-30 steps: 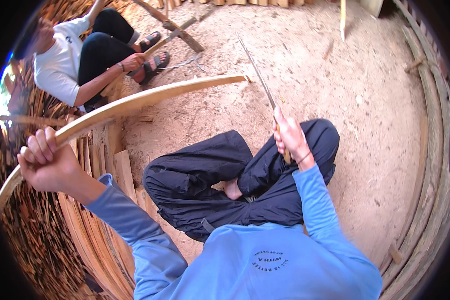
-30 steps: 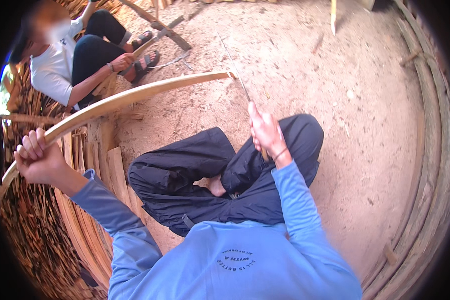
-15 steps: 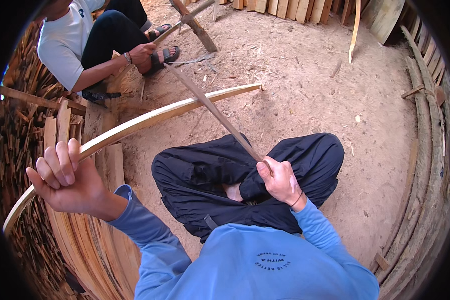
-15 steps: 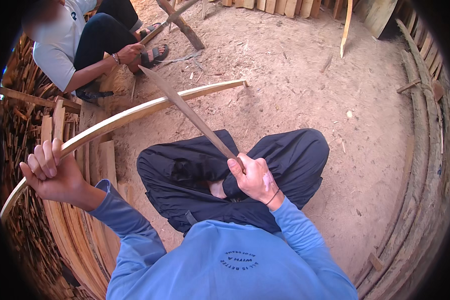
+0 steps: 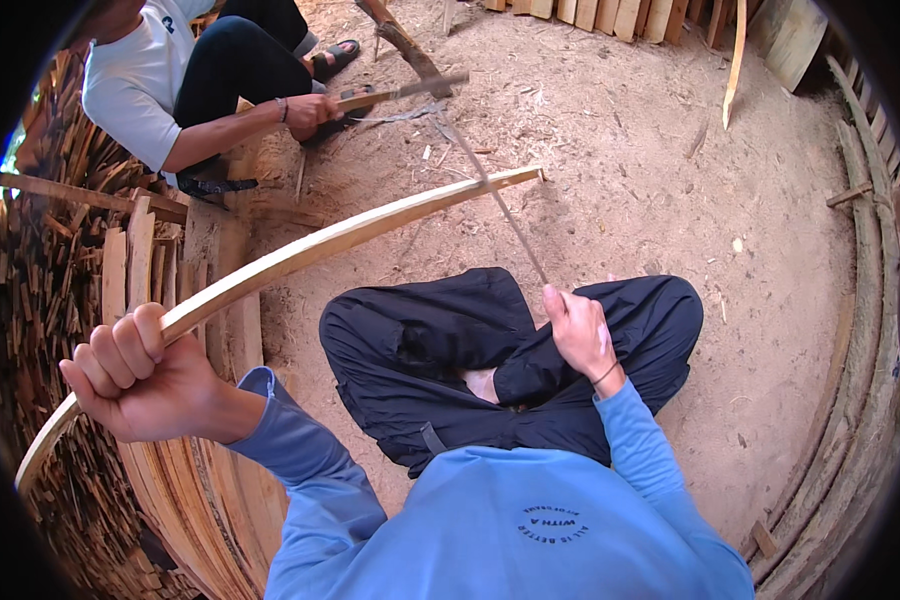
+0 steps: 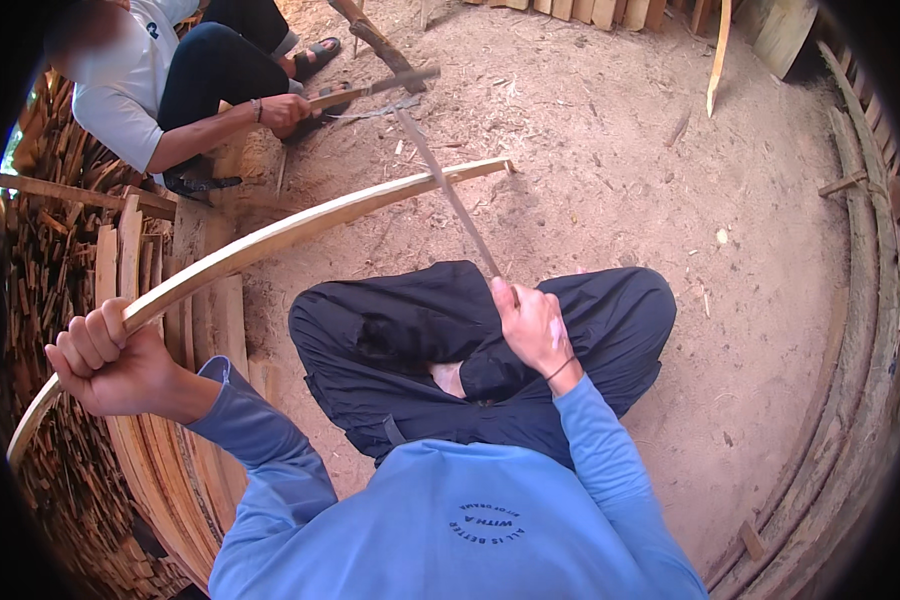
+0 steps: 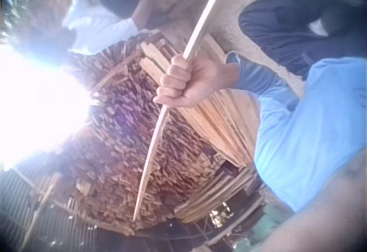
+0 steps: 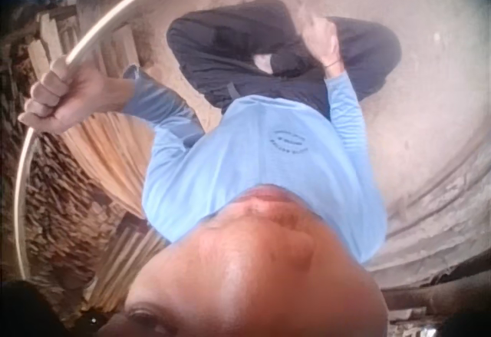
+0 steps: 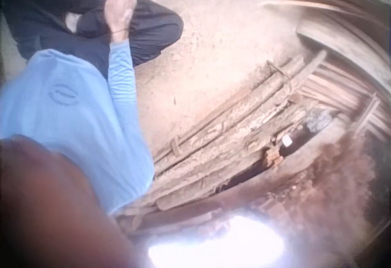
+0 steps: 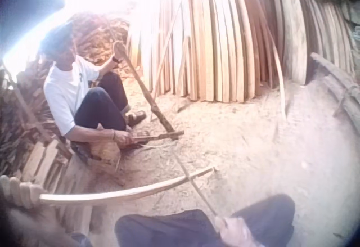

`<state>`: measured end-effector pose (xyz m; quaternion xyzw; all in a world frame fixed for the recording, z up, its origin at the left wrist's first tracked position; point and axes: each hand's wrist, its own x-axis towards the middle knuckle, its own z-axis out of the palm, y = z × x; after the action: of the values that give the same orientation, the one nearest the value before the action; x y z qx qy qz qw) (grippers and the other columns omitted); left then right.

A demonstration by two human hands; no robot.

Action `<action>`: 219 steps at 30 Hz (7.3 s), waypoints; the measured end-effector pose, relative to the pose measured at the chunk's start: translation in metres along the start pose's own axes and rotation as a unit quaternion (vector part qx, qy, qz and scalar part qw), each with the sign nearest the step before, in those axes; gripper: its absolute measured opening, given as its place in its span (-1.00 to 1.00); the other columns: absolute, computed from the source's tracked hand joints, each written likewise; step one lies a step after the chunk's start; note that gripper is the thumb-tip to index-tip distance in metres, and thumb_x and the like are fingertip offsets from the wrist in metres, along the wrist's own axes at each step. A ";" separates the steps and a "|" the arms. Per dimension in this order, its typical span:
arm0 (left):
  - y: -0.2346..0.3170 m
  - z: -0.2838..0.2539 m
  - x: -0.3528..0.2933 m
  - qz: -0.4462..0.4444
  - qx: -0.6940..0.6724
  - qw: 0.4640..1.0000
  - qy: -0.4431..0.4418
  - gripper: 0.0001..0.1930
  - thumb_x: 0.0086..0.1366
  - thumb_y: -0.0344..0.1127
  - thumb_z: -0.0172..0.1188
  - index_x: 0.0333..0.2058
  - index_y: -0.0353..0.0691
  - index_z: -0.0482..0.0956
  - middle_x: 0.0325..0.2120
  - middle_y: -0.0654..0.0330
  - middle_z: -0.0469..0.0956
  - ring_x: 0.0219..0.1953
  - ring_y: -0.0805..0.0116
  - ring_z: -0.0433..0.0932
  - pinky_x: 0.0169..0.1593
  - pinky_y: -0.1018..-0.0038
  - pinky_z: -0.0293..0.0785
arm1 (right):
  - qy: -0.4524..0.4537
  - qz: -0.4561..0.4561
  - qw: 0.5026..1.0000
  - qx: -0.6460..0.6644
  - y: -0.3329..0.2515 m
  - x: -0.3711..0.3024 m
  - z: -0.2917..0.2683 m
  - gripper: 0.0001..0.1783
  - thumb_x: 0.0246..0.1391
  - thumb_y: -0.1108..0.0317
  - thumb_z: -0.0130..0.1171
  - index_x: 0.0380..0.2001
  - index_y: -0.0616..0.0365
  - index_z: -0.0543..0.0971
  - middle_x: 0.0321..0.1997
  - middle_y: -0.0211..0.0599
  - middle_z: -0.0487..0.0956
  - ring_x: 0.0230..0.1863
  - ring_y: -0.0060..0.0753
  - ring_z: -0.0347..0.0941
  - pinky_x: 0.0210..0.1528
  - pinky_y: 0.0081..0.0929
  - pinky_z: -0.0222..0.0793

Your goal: The person shaves a long, thin piece of wood using a large blade, repeatedly scraping it down while sitting on the ground.

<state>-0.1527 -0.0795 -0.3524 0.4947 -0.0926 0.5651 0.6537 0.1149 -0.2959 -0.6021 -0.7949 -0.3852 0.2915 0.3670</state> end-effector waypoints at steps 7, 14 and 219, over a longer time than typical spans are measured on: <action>0.004 -0.006 0.017 -0.015 0.041 0.996 -0.077 -0.53 0.41 -0.26 -0.06 -0.72 0.08 0.08 -0.82 0.46 0.04 -0.75 0.63 0.03 -0.53 0.59 0.08 | -0.010 -0.074 0.994 0.077 -0.015 -0.009 0.003 -0.42 0.29 -0.01 -0.01 -0.64 0.28 0.40 -0.65 0.14 0.41 -0.50 0.26 0.43 -0.48 -0.12 0.28; 0.011 -0.044 0.029 -0.046 0.037 0.998 0.009 -0.54 0.24 -0.30 -0.02 -0.75 0.11 -0.05 -0.81 0.46 -0.12 -0.74 0.56 -0.19 -0.54 0.51 -0.15 | -0.045 -0.084 0.994 0.054 -0.064 -0.013 -0.010 -0.39 0.26 -0.08 0.02 -0.63 0.27 0.44 -0.69 0.08 0.42 -0.53 0.22 0.46 -0.49 -0.11 0.31; -0.009 -0.004 0.008 0.056 0.055 0.989 0.123 -0.50 0.50 -0.17 -0.19 -0.69 0.01 0.01 -0.80 0.46 -0.09 -0.79 0.62 -0.22 -0.70 0.54 -0.23 | -0.063 0.138 0.988 -0.017 0.038 0.041 -0.002 -0.31 0.32 -0.18 -0.22 -0.54 0.18 0.60 -0.76 -0.10 0.49 -0.56 -0.03 0.56 -0.15 -0.18 0.38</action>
<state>-0.1439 -0.0707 -0.3540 0.4504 -0.0076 0.6620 0.5991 0.1531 -0.2792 -0.6394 -0.8266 -0.2991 0.3826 0.2844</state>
